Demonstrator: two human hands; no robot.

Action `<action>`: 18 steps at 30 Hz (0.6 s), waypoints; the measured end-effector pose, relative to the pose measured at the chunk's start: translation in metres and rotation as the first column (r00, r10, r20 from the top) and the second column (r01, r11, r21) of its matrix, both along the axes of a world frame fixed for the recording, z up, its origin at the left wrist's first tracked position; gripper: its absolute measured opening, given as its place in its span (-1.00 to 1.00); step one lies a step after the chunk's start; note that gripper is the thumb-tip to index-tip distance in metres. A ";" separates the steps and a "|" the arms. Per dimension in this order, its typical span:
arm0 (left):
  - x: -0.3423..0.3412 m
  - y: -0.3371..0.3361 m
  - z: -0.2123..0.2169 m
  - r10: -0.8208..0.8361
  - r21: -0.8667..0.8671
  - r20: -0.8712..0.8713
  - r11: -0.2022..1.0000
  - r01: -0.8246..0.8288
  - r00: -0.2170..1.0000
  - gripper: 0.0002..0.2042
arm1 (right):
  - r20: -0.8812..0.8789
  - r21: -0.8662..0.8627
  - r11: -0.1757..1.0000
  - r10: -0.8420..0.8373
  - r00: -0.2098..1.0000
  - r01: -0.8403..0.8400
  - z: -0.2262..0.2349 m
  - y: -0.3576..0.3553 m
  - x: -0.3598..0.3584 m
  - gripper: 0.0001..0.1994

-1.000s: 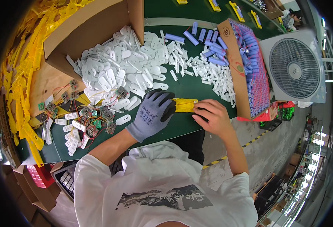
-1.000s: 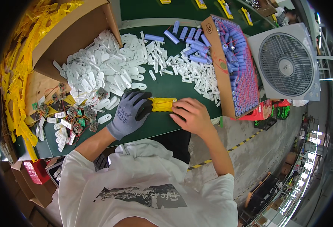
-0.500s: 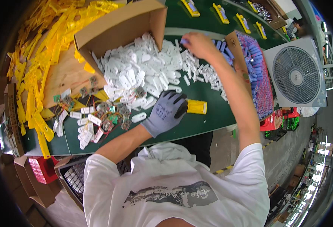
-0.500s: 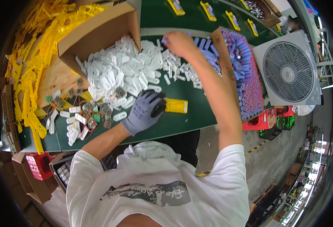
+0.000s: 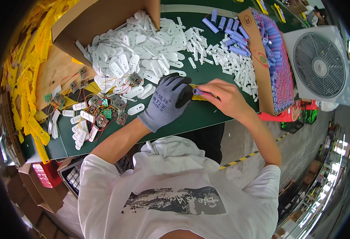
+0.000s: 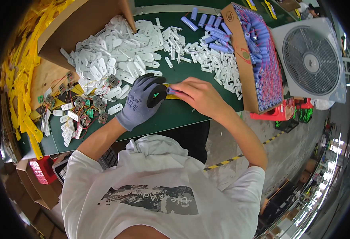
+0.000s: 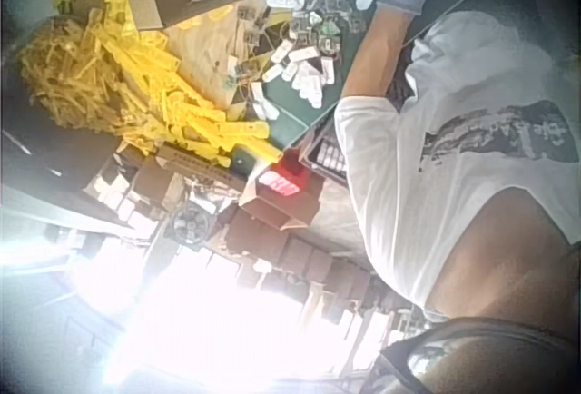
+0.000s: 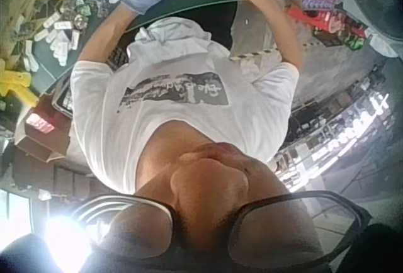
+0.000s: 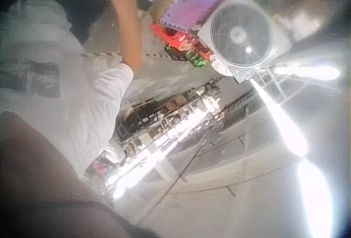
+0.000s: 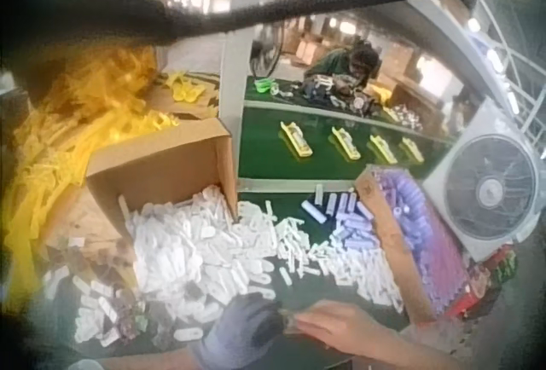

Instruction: Assembling small electronic components and wiring into yellow battery pack housings on an assembly line.

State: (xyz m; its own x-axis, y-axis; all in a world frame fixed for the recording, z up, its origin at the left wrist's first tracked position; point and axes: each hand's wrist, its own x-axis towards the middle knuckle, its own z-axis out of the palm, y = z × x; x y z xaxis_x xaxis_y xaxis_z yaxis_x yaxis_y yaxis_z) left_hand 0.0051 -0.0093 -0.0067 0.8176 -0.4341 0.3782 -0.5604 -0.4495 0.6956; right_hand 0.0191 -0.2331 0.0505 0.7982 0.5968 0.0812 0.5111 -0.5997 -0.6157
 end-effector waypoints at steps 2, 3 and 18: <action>0.000 0.001 0.005 0.048 -0.014 0.012 0.999 -0.048 0.999 -0.72 | 0.267 0.009 0.993 0.108 0.958 -0.114 -0.006 0.007 0.003 -0.75; 0.000 0.000 0.001 0.034 -0.002 0.012 0.999 -0.034 0.999 -0.71 | 0.263 -0.113 0.992 0.078 0.962 -0.050 -0.003 0.008 -0.007 -0.75; -0.003 0.014 0.002 -0.199 -0.494 -0.279 0.869 0.037 0.939 -0.39 | 0.443 -0.101 0.956 -0.203 0.873 0.274 -0.047 0.014 -0.062 -0.53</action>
State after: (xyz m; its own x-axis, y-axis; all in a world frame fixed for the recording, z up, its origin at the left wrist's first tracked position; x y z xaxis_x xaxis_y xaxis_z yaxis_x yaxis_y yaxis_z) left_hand 0.0022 0.0050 -0.0049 0.8810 -0.3679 0.2974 -0.3058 0.0369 0.9514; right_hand -0.0424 -0.2192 0.0032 0.8278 0.4257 0.3654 0.5302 -0.8066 -0.2613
